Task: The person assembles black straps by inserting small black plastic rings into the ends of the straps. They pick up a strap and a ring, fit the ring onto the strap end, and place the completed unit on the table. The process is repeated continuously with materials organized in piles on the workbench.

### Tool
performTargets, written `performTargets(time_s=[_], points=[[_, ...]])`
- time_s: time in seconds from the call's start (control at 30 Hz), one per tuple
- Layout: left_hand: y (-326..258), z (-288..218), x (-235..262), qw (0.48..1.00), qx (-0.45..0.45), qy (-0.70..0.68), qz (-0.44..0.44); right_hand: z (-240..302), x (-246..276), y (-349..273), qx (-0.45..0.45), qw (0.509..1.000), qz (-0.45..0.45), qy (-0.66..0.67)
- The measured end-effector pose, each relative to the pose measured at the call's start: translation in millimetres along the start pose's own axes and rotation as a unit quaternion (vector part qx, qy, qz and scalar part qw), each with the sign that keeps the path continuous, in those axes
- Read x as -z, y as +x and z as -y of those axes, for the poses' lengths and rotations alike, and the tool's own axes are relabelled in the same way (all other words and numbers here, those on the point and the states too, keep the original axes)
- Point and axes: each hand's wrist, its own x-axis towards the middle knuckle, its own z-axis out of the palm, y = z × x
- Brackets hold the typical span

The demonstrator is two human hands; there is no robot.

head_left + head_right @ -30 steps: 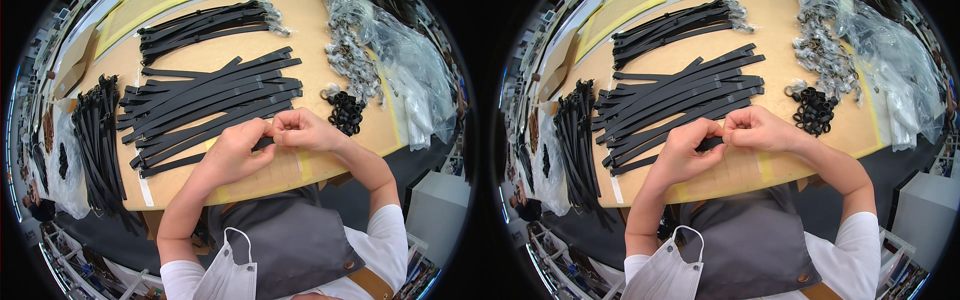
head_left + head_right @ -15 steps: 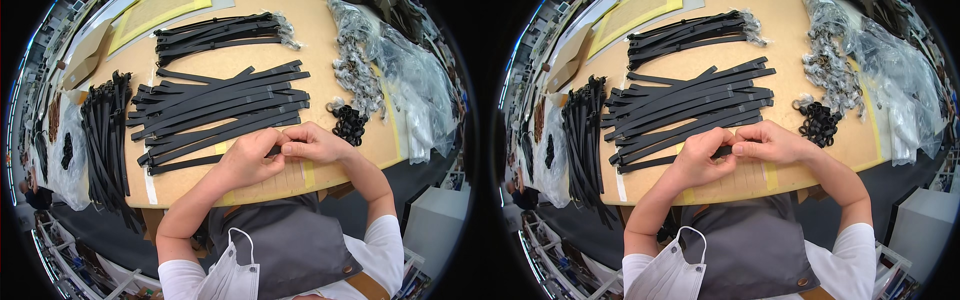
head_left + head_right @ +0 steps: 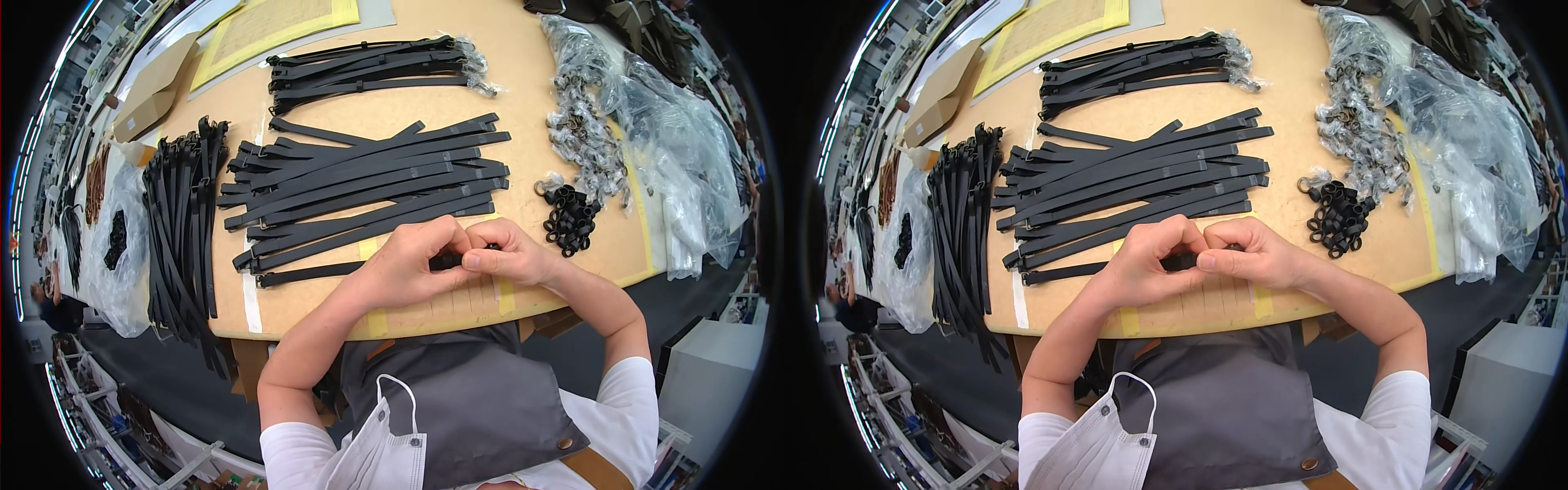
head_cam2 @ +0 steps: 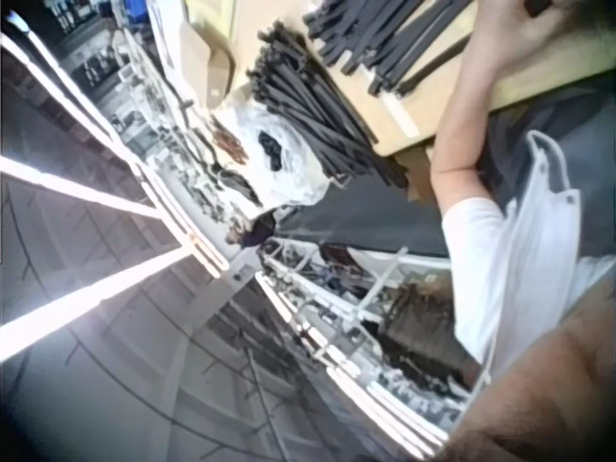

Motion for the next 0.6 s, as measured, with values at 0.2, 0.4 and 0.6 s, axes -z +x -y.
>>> performTargets(time_s=[0.2,0.4,0.6], points=[[-3.5,-6.1,7.6,0.999,0.025,0.045,-0.001,5.7,10.9,1.0,-0.044,0.996,0.044,0.065],[-46.2,-30.7,56.6,0.967,0.128,0.217,-0.031,14.0,24.6,-6.9,0.040,0.996,-0.044,-0.066],[-68.7,-34.2,137.0,0.954,0.181,0.235,-0.053,29.1,71.7,9.7,0.014,0.980,-0.106,-0.167]])
